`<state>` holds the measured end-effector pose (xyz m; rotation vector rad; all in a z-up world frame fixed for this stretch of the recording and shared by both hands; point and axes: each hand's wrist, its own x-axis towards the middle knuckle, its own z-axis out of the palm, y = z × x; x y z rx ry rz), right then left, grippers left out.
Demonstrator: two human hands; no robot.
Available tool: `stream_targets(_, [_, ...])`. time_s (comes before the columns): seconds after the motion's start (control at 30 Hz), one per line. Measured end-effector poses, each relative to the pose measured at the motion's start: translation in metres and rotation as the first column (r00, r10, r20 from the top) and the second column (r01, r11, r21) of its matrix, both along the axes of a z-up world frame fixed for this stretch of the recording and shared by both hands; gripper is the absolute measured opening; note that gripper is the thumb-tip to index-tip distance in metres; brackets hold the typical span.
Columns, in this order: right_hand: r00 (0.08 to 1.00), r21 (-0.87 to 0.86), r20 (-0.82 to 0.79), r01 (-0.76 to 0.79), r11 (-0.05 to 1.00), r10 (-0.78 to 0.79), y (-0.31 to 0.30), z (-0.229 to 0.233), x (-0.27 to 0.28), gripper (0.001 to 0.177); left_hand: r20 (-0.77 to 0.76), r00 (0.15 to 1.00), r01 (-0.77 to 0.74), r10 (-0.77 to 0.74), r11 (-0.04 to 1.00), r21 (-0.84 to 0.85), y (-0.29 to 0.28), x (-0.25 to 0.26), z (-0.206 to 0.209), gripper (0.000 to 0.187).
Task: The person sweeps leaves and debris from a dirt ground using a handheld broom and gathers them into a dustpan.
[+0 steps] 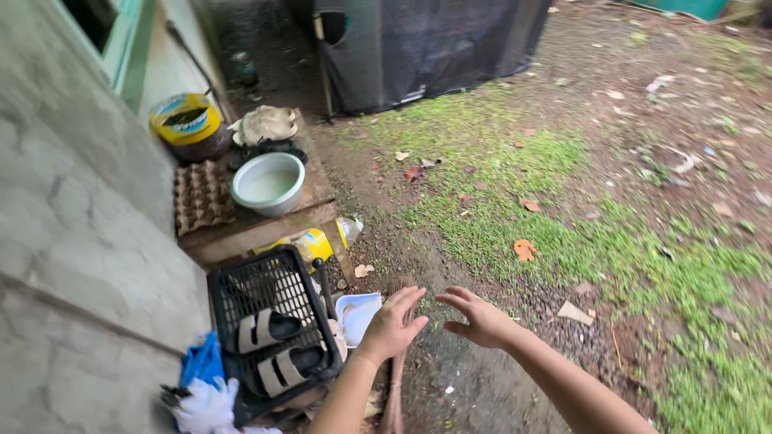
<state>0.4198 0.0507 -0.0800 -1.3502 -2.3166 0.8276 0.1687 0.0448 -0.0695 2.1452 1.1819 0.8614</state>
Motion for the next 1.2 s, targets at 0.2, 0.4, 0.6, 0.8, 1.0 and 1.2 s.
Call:
stream_targets(0.2, [0.983,-0.030,0.028,-0.183,0.983,0.184,0.047,-0.039,0.054,0.065,0.019,0.973,-0.226,0.231,0.964,-0.137,0.005,0.053,-0.051,0.056])
stream_targets(0.4, [0.956,-0.050,-0.040,-0.293,0.955,0.291,0.086,-0.114,0.053,0.064,0.073,0.937,-0.324,0.342,0.928,-0.184,0.014,0.058,-0.133,0.054])
stream_targets(0.6, [0.957,-0.240,0.112,-0.237,0.942,0.269,0.105,-0.226,0.003,0.069,-0.038,0.837,-0.518,0.545,0.769,-0.375,0.022,0.021,-0.238,0.056])
stream_targets(0.8, [0.948,-0.303,0.223,-0.152,0.941,0.225,0.116,-0.385,-0.058,0.069,-0.155,0.764,-0.617,0.627,0.639,-0.459,0.012,-0.037,-0.411,0.058])
stream_targets(1.0, [0.930,-0.320,0.274,-0.151,0.935,0.244,0.122,-0.532,-0.100,0.073,-0.283,0.719,-0.647,0.635,0.463,-0.606,0.017,-0.056,-0.567,0.059])
stream_targets(1.2, [0.957,-0.309,0.200,-0.139,0.941,0.207,0.124,-0.634,-0.118,0.068,-0.555,0.711,-0.698,0.432,0.338,-0.631,0.030,-0.049,-0.703,0.079])
